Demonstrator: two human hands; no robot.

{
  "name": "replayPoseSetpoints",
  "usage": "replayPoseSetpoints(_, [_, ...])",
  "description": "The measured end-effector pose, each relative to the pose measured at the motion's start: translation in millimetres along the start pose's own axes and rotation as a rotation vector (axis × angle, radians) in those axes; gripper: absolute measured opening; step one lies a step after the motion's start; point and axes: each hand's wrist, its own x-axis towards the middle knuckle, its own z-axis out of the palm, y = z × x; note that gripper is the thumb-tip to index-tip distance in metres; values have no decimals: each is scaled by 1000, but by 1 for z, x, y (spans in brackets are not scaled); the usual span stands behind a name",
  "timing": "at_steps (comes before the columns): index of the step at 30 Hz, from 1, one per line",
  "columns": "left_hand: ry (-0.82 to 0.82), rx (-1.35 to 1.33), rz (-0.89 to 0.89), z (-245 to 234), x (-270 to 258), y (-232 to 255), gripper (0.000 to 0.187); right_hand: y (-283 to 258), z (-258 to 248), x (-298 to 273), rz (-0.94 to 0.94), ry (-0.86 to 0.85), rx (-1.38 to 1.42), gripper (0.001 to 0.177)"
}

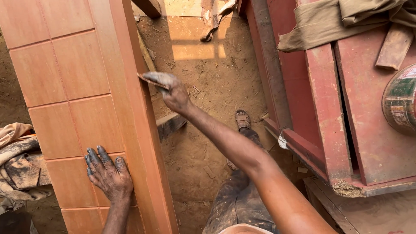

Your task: The person sands a reddish-brown wooden door panel using a sanding block. They hold the panel with the left hand and rub the surface and edges with the right hand, moving along the frame and panels.

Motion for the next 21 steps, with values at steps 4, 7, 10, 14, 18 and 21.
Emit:
replayPoseSetpoints(4, [17,24,10,2,-2,-1,71,-50,-6,-111,25,-121,-45,43])
replayPoseSetpoints(7, [17,10,25,3,-3,-3,71,-89,1,-180,35,-131,-54,44])
replayPoseSetpoints(10, [7,2,11,2,-3,-3,71,-122,8,-232,64,-99,38,45])
replayPoseSetpoints(14, [7,11,25,-1,-2,0,70,-147,-4,-247,83,-79,21,51])
replayPoseSetpoints(18, [6,-1,14,2,-3,-4,72,-136,11,-186,1039,-86,74,47])
replayPoseSetpoints(21, [10,3,8,2,-4,-5,71,-137,40,-185,489,6,62,46])
